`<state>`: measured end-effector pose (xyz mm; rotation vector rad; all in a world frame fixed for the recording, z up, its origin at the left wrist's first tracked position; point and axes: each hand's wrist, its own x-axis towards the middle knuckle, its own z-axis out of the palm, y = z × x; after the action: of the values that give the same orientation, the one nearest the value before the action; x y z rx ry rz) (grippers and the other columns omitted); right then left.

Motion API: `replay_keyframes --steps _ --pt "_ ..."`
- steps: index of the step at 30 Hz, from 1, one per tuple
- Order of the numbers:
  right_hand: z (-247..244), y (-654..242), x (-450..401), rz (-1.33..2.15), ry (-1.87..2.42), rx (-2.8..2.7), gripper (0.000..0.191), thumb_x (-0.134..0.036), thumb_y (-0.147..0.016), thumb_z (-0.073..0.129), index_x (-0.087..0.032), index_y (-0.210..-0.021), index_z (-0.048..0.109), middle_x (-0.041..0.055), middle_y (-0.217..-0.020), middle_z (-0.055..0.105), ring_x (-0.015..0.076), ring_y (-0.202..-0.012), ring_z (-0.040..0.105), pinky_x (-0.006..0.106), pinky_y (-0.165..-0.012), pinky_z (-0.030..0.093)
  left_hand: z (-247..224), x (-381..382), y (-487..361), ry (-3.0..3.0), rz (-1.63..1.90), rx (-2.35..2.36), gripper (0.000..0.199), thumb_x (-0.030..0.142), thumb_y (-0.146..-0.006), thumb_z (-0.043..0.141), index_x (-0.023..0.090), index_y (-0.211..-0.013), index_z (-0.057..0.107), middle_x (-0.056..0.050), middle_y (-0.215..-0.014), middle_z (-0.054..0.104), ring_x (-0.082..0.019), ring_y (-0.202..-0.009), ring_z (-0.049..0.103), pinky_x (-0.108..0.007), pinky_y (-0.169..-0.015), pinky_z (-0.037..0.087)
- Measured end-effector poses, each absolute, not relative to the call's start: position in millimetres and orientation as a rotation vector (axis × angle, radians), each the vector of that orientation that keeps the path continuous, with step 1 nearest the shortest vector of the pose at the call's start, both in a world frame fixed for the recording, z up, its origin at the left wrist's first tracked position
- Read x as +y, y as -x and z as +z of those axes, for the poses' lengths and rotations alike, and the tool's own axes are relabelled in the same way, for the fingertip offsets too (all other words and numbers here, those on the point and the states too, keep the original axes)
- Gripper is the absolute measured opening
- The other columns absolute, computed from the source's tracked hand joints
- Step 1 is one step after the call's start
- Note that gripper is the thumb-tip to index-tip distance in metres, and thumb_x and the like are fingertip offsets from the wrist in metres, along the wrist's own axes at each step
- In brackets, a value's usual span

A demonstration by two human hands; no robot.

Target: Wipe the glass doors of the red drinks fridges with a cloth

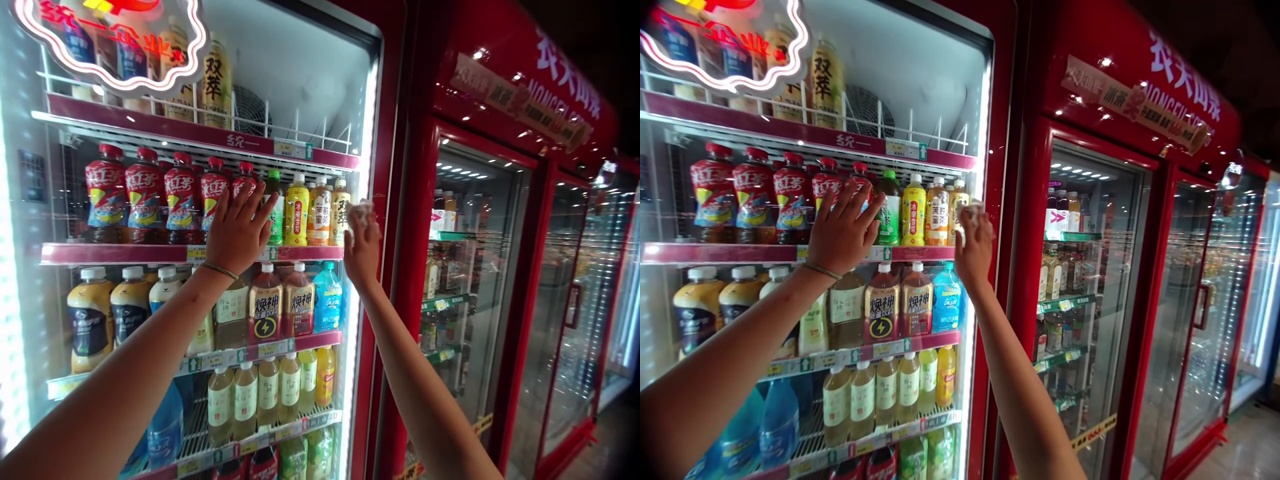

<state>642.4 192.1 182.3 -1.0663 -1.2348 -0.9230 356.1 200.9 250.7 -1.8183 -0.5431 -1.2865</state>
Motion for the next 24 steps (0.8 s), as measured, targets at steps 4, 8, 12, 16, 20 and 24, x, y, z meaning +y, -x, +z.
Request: replay_keyframes --steps 4,8,12,16,20,24 --pt "170.5 -639.9 189.7 -0.931 1.115 -1.188 0.058 -0.041 -0.111 0.036 -0.030 -0.168 0.036 0.0064 -0.179 0.027 0.0311 -0.167 0.021 0.062 -0.133 0.031 250.8 198.6 -357.2 1.826 -1.286 -0.567 0.060 0.031 -0.105 0.047 0.036 -0.164 0.041 -0.004 -0.173 0.037 -0.032 -0.163 0.029 -0.067 -0.136 0.018" --pt "175.7 -622.8 184.1 -1.115 1.062 -1.569 0.055 -0.038 -0.110 0.044 -0.037 -0.164 0.041 -0.0023 -0.179 0.029 0.0287 -0.168 0.019 0.055 -0.136 0.029 250.4 197.5 -356.9 1.830 -1.274 -0.559 0.061 0.031 -0.105 0.047 0.036 -0.165 0.040 -0.005 -0.173 0.036 -0.033 -0.164 0.029 -0.068 -0.135 0.018" --pt "180.6 -640.1 190.2 -0.972 1.053 -1.238 0.057 -0.039 -0.112 0.034 -0.040 -0.169 0.031 0.0007 -0.178 0.030 0.0317 -0.166 0.025 0.065 -0.132 0.032 249.8 200.2 -356.4 1.802 -1.277 -0.546 0.062 0.030 -0.104 0.047 0.037 -0.166 0.038 -0.004 -0.173 0.036 -0.032 -0.164 0.029 -0.068 -0.135 0.019" --pt "161.0 -625.5 192.7 -0.959 1.044 -1.191 0.063 -0.037 -0.111 0.038 -0.044 -0.171 0.019 0.0009 -0.180 0.024 0.0350 -0.167 0.021 0.071 -0.129 0.032 250.2 199.9 -356.8 1.810 -1.269 -0.569 0.060 0.031 -0.105 0.046 0.035 -0.164 0.041 -0.004 -0.173 0.037 -0.032 -0.164 0.028 -0.067 -0.135 0.018" --pt "165.2 -604.0 188.3 -1.100 1.017 -1.547 0.063 -0.037 -0.110 0.045 -0.045 -0.169 0.026 -0.0032 -0.178 0.029 0.0287 -0.167 0.021 0.058 -0.135 0.030 250.8 196.9 -357.4 1.813 -1.253 -0.608 0.058 0.031 -0.106 0.044 0.034 -0.164 0.043 -0.005 -0.173 0.038 -0.032 -0.164 0.029 -0.067 -0.135 0.019" --pt "187.2 -618.6 194.3 -1.005 1.052 -1.249 0.059 -0.034 -0.112 0.037 -0.043 -0.170 0.026 0.0011 -0.177 0.032 0.0329 -0.165 0.026 0.066 -0.130 0.035 250.2 197.5 -358.2 1.805 -1.251 -0.600 0.058 0.032 -0.106 0.043 0.033 -0.164 0.042 -0.006 -0.173 0.037 -0.032 -0.164 0.029 -0.067 -0.135 0.018"
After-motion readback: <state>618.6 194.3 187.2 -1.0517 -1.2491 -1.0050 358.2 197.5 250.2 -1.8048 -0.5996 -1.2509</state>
